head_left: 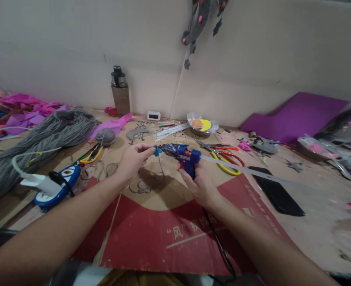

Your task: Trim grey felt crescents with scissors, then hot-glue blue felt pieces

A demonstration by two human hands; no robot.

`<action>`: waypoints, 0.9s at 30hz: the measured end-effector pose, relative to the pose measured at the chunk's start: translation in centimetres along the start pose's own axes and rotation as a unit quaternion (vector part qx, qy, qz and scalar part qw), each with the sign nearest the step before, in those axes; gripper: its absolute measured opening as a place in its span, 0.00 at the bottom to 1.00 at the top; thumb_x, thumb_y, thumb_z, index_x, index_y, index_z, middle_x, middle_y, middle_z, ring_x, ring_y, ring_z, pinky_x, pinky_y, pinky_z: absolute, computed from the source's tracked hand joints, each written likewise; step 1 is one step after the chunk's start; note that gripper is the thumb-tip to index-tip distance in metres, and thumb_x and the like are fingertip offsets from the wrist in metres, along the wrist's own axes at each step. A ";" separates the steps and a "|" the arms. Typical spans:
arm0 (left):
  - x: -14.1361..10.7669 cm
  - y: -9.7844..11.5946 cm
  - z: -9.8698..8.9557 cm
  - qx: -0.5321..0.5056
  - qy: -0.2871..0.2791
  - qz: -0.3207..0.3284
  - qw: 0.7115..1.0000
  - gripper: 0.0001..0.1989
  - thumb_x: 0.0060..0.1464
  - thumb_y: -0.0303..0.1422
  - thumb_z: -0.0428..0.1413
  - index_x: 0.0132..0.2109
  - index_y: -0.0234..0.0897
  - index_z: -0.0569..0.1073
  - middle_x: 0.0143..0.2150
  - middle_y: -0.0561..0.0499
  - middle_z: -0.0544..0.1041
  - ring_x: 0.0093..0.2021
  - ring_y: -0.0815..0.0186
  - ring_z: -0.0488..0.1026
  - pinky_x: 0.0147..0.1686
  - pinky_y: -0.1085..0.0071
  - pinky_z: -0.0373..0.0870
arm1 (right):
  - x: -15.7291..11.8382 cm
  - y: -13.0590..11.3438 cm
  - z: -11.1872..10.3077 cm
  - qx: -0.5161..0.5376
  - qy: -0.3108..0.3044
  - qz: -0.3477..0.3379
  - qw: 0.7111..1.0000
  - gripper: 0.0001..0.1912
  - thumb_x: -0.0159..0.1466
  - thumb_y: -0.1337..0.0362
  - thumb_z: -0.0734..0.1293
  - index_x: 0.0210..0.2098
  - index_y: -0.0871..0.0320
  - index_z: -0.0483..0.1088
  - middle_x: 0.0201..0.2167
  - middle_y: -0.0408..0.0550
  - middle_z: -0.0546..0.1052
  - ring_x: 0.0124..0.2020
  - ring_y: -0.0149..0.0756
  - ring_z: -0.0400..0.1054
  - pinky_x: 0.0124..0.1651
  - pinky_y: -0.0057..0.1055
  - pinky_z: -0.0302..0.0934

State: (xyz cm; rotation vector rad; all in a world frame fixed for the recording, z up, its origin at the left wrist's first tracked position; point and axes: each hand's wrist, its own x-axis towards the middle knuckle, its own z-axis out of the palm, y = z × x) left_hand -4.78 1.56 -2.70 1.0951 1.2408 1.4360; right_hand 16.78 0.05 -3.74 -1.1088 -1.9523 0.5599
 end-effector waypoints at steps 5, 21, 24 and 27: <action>0.0 0.0 0.0 -0.006 0.004 -0.001 1.000 0.13 0.42 0.38 0.66 0.32 0.33 0.78 0.22 0.55 0.69 0.20 0.76 0.56 0.20 0.75 0.48 | -0.1 0.0 -0.2 0.008 -0.003 -0.009 1.000 0.12 0.64 0.57 0.60 0.43 0.56 0.64 0.36 0.54 0.74 0.37 0.43 0.69 0.43 0.43 0.65; -0.1 0.0 0.0 0.064 0.024 0.023 0.997 0.10 0.44 0.36 0.64 0.32 0.35 0.75 0.22 0.56 0.68 0.19 0.75 0.57 0.18 0.74 0.49 | 3.9 5.9 -2.0 0.007 -0.035 0.202 0.979 0.10 0.60 0.55 0.63 0.33 0.55 0.64 0.21 0.40 0.70 0.20 0.34 0.66 0.25 0.31 0.61; -0.3 0.3 0.2 0.120 0.022 0.059 0.991 0.08 0.45 0.36 0.63 0.32 0.35 0.76 0.22 0.56 0.69 0.19 0.74 0.58 0.19 0.74 0.52 | 4.4 6.8 -2.4 -0.096 -0.062 0.204 0.972 0.10 0.61 0.55 0.64 0.29 0.55 0.66 0.22 0.45 0.72 0.21 0.38 0.69 0.26 0.33 0.61; -0.5 0.7 0.3 0.125 0.007 0.063 0.990 0.08 0.46 0.35 0.62 0.32 0.35 0.75 0.20 0.56 0.69 0.18 0.74 0.60 0.18 0.74 0.55 | 4.4 6.5 -3.3 -0.163 -0.029 0.195 0.967 0.15 0.58 0.58 0.68 0.20 0.54 0.61 0.21 0.51 0.71 0.29 0.45 0.71 0.36 0.39 0.63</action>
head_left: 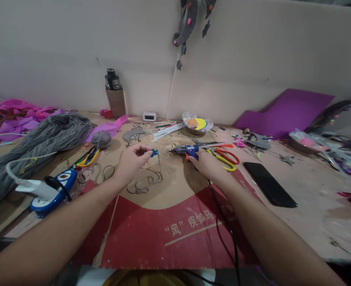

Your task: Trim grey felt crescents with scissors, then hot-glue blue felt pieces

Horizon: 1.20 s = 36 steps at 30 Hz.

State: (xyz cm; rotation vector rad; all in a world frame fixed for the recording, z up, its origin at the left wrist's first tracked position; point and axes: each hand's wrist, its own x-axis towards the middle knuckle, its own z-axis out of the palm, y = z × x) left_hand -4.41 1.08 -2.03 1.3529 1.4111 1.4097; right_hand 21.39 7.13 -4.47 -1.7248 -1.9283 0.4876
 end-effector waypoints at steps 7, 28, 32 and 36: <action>-0.1 0.0 0.0 -0.007 -0.038 -0.015 0.999 0.10 0.48 0.36 0.61 0.35 0.35 0.73 0.19 0.53 0.72 0.16 0.72 0.62 0.17 0.74 0.58 | -3.1 -4.7 -1.1 0.019 0.088 -0.181 0.979 0.09 0.64 0.57 0.62 0.33 0.56 0.65 0.35 0.54 0.73 0.41 0.45 0.68 0.47 0.44 0.61; -1.0 1.8 0.7 -0.056 -0.048 -0.020 0.997 0.11 0.47 0.33 0.63 0.36 0.31 0.73 0.26 0.49 0.78 0.26 0.65 0.78 0.26 0.72 0.75 | -3.8 -9.2 3.1 0.212 0.121 -0.266 0.932 0.01 0.63 0.67 0.66 0.35 0.56 0.70 0.32 0.45 0.73 0.33 0.33 0.65 0.36 0.31 0.59; -1.0 1.5 0.9 -0.080 -0.048 -0.028 0.995 0.11 0.47 0.34 0.63 0.35 0.30 0.74 0.27 0.48 0.79 0.27 0.64 0.79 0.28 0.69 0.78 | -4.0 -9.1 2.8 0.179 0.137 -0.287 0.931 0.02 0.63 0.69 0.66 0.35 0.56 0.71 0.32 0.46 0.73 0.33 0.33 0.65 0.35 0.30 0.58; -1.0 1.4 0.9 -0.095 -0.045 -0.033 0.994 0.12 0.46 0.34 0.64 0.35 0.30 0.74 0.28 0.48 0.79 0.27 0.64 0.79 0.29 0.68 0.79 | -4.1 -9.1 2.7 0.164 0.133 -0.294 0.932 0.02 0.64 0.68 0.66 0.35 0.56 0.71 0.32 0.46 0.72 0.32 0.33 0.64 0.35 0.31 0.57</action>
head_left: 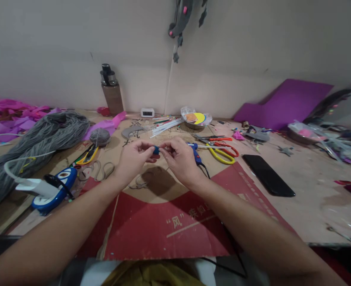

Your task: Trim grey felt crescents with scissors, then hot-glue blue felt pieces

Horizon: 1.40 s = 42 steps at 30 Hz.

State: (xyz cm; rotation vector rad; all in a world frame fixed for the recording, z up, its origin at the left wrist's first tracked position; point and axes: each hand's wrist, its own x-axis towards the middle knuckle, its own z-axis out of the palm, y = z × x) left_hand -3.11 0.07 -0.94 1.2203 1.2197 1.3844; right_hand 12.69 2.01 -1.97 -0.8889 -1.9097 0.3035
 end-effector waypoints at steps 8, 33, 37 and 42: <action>-0.2 0.1 0.2 -0.015 -0.001 0.010 1.000 0.10 0.46 0.33 0.63 0.33 0.30 0.73 0.26 0.50 0.79 0.26 0.66 0.78 0.29 0.70 0.79 | 0.0 0.0 0.6 -0.019 -0.012 0.022 0.999 0.06 0.67 0.64 0.62 0.34 0.56 0.67 0.32 0.47 0.71 0.34 0.34 0.63 0.37 0.32 0.56; -0.7 0.5 0.3 -0.040 -0.019 0.006 0.999 0.09 0.47 0.34 0.62 0.33 0.33 0.71 0.26 0.52 0.77 0.26 0.64 0.79 0.29 0.70 0.79 | -0.1 -0.6 0.3 -0.034 0.014 0.038 0.999 0.11 0.66 0.62 0.64 0.28 0.56 0.65 0.27 0.43 0.70 0.29 0.31 0.60 0.34 0.30 0.53; -0.7 0.4 0.2 -0.028 -0.030 0.008 0.999 0.10 0.48 0.34 0.61 0.34 0.34 0.70 0.25 0.52 0.76 0.25 0.64 0.79 0.24 0.72 0.76 | -0.1 -0.6 0.3 -0.032 0.010 0.041 0.999 0.10 0.66 0.61 0.65 0.29 0.56 0.67 0.27 0.44 0.70 0.28 0.31 0.60 0.34 0.30 0.53; -0.7 0.5 0.2 -0.007 -0.025 0.014 1.000 0.10 0.47 0.34 0.61 0.34 0.34 0.69 0.19 0.54 0.73 0.20 0.67 0.74 0.16 0.77 0.68 | -0.1 -0.5 0.4 -0.032 0.008 0.026 0.999 0.10 0.65 0.61 0.66 0.28 0.57 0.68 0.27 0.43 0.70 0.29 0.31 0.61 0.34 0.30 0.53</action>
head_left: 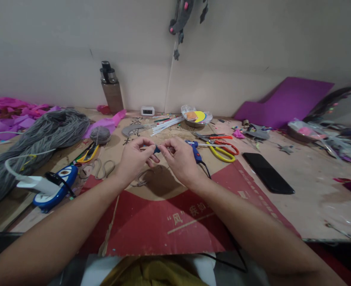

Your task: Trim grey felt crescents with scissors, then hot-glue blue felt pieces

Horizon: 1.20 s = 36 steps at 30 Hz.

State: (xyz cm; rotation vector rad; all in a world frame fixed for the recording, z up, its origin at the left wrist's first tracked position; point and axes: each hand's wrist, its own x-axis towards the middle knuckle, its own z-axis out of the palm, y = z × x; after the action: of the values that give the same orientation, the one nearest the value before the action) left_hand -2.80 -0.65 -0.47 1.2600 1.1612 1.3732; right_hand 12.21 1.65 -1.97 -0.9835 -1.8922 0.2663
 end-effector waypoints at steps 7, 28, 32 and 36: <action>0.0 0.1 -0.1 -0.002 -0.021 0.000 1.000 0.10 0.47 0.35 0.61 0.33 0.35 0.70 0.18 0.53 0.73 0.18 0.69 0.72 0.18 0.77 0.69 | 0.0 -0.1 -0.1 0.003 0.003 0.011 1.000 0.10 0.65 0.61 0.66 0.28 0.57 0.68 0.26 0.43 0.70 0.28 0.30 0.60 0.33 0.29 0.53; 0.8 -0.7 -0.6 -0.022 -0.015 -0.027 0.999 0.11 0.49 0.38 0.62 0.31 0.36 0.70 0.15 0.59 0.66 0.13 0.77 0.58 0.13 0.80 0.49 | -0.5 0.2 -0.2 0.057 -0.033 0.044 0.997 0.06 0.64 0.60 0.65 0.34 0.56 0.66 0.29 0.43 0.68 0.30 0.31 0.60 0.35 0.30 0.55; 1.0 -0.8 -0.5 -0.051 0.001 -0.022 0.998 0.11 0.46 0.37 0.63 0.30 0.36 0.69 0.16 0.60 0.63 0.14 0.78 0.55 0.14 0.79 0.47 | -0.7 0.1 0.0 0.090 -0.029 0.046 0.994 0.05 0.63 0.65 0.65 0.39 0.56 0.66 0.30 0.43 0.69 0.30 0.30 0.61 0.35 0.29 0.57; 1.1 -1.1 -0.5 -0.054 -0.001 -0.025 0.998 0.11 0.46 0.36 0.63 0.29 0.36 0.69 0.17 0.59 0.63 0.14 0.78 0.55 0.15 0.78 0.46 | -0.8 -0.2 -0.2 0.077 -0.023 0.029 0.996 0.02 0.63 0.65 0.64 0.36 0.56 0.67 0.30 0.43 0.69 0.31 0.31 0.61 0.35 0.29 0.57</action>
State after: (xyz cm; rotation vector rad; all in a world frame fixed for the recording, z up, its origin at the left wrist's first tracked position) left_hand -3.32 0.55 -1.38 1.1483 1.0959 1.3798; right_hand 12.48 0.90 -2.25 -0.9365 -1.8556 0.4657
